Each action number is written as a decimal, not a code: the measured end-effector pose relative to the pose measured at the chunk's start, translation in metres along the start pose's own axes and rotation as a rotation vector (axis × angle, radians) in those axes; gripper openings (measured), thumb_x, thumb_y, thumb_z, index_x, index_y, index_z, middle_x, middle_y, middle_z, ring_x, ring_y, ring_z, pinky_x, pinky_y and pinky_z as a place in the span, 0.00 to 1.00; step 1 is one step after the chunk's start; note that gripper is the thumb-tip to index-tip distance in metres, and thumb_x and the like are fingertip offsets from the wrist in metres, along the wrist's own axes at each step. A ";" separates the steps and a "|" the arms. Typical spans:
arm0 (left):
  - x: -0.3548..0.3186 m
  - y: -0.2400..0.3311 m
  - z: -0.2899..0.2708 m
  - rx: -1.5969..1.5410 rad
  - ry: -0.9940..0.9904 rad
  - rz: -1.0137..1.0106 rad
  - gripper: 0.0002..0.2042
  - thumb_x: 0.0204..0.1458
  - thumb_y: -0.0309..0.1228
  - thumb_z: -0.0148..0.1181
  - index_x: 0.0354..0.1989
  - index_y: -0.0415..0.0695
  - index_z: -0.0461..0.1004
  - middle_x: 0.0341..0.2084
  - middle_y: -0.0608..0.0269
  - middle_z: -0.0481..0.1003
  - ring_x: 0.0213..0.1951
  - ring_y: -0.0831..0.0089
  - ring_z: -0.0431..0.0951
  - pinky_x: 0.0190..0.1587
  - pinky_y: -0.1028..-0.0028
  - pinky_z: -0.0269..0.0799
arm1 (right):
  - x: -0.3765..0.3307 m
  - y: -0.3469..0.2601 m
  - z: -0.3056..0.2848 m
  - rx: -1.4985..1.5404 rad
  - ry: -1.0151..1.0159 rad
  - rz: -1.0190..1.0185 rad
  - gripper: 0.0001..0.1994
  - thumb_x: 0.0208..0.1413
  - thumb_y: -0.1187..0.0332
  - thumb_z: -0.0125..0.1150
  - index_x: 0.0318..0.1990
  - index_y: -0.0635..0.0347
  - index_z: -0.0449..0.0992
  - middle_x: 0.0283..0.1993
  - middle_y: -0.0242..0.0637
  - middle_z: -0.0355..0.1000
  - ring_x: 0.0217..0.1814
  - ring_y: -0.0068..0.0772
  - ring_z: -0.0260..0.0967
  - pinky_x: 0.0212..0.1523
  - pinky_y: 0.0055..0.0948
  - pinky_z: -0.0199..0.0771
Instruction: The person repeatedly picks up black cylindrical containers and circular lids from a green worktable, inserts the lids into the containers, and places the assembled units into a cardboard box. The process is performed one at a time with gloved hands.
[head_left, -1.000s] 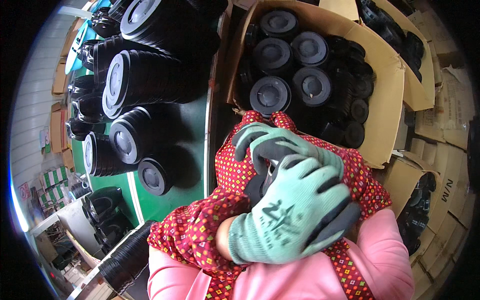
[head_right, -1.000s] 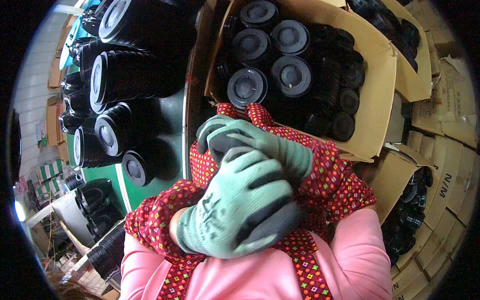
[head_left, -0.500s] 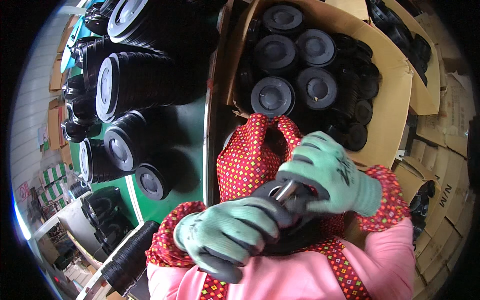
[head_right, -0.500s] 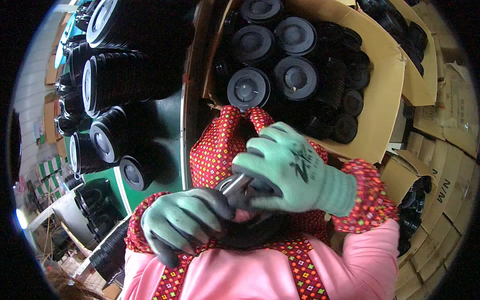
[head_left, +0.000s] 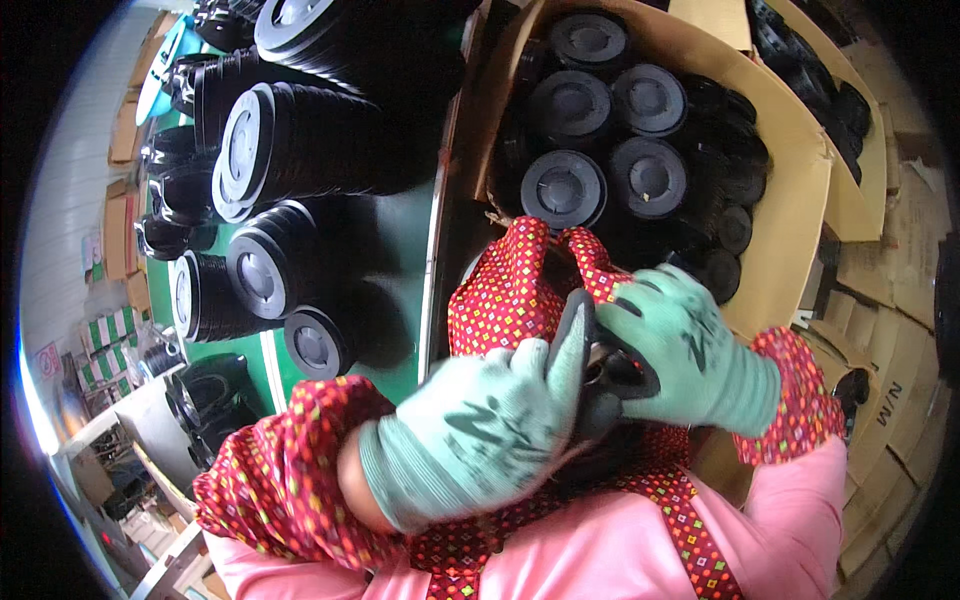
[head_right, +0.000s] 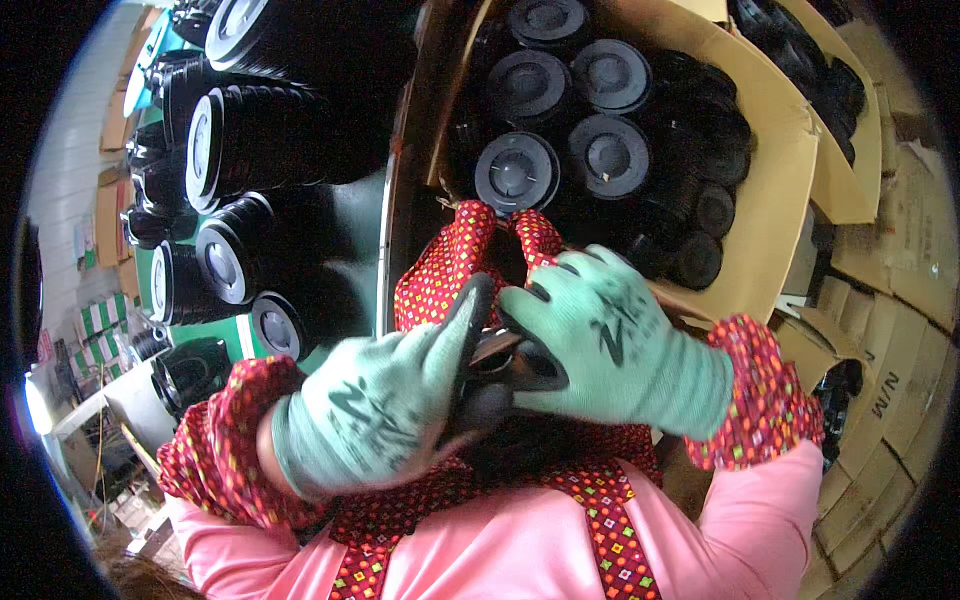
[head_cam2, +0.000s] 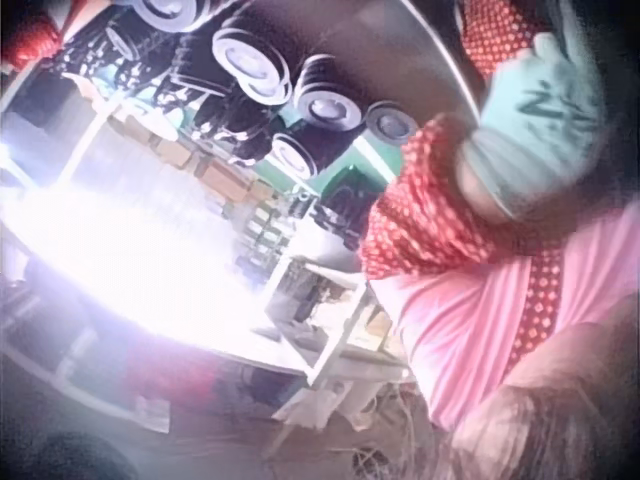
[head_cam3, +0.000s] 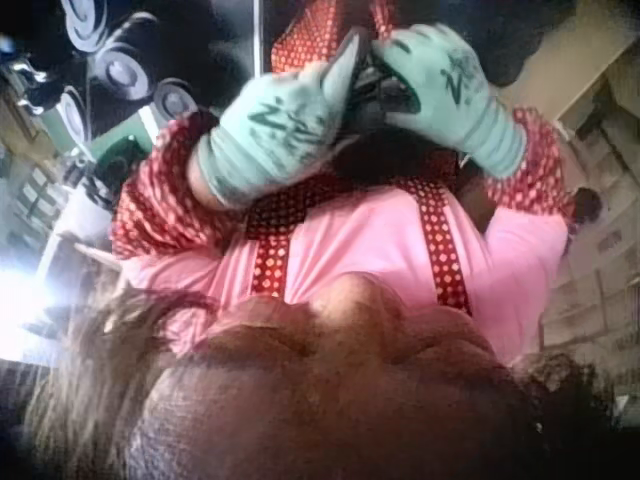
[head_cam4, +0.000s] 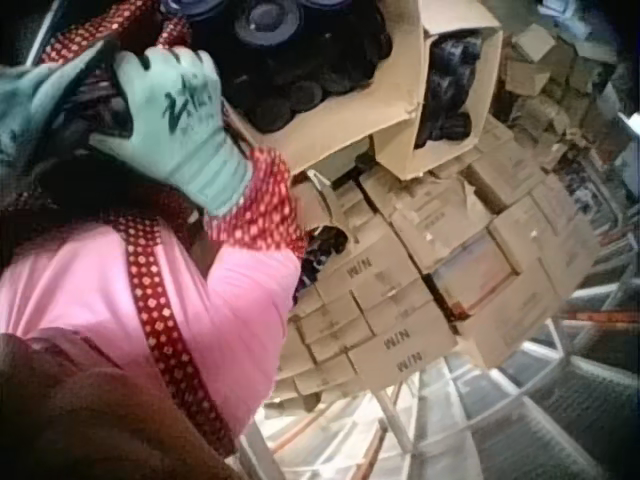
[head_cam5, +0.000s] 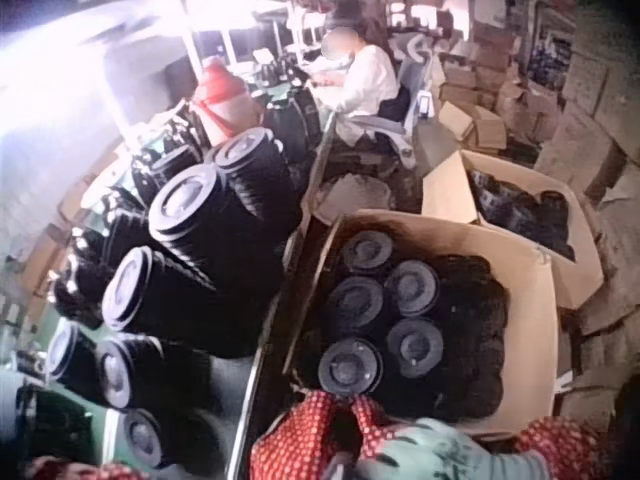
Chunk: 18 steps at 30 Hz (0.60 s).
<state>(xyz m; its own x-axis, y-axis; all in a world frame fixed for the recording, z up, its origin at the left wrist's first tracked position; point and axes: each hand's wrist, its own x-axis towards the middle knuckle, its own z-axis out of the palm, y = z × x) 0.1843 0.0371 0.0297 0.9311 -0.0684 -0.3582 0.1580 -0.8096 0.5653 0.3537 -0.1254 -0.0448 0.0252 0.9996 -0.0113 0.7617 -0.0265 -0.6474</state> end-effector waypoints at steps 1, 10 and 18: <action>0.001 -0.012 0.004 -0.004 0.062 0.061 0.35 0.66 0.46 0.58 0.68 0.25 0.64 0.35 0.45 0.81 0.27 0.58 0.83 0.28 0.63 0.79 | -0.007 -0.007 -0.003 -0.031 0.001 0.035 0.30 0.48 0.39 0.72 0.44 0.57 0.76 0.36 0.42 0.71 0.40 0.50 0.71 0.44 0.49 0.68; 0.062 -0.123 0.046 -0.258 0.103 0.468 0.17 0.59 0.32 0.58 0.54 0.39 0.75 0.29 0.52 0.80 0.29 0.49 0.82 0.34 0.57 0.79 | -0.019 -0.066 -0.036 -0.298 -0.093 0.115 0.40 0.50 0.49 0.73 0.68 0.62 0.73 0.37 0.37 0.67 0.30 0.37 0.67 0.33 0.39 0.66; 0.013 -0.045 0.010 0.113 0.476 0.362 0.28 0.44 0.38 0.76 0.55 0.43 0.80 0.50 0.51 0.78 0.49 0.51 0.80 0.49 0.56 0.78 | -0.025 -0.037 -0.062 0.018 -0.083 -0.008 0.23 0.60 0.50 0.67 0.50 0.63 0.79 0.30 0.42 0.74 0.33 0.45 0.76 0.38 0.44 0.74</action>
<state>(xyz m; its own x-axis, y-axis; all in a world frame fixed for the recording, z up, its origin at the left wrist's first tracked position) 0.1861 0.0668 -0.0074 0.9680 -0.1039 0.2284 -0.2078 -0.8420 0.4978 0.3652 -0.1503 0.0266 -0.0350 0.9970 -0.0692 0.7498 -0.0195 -0.6614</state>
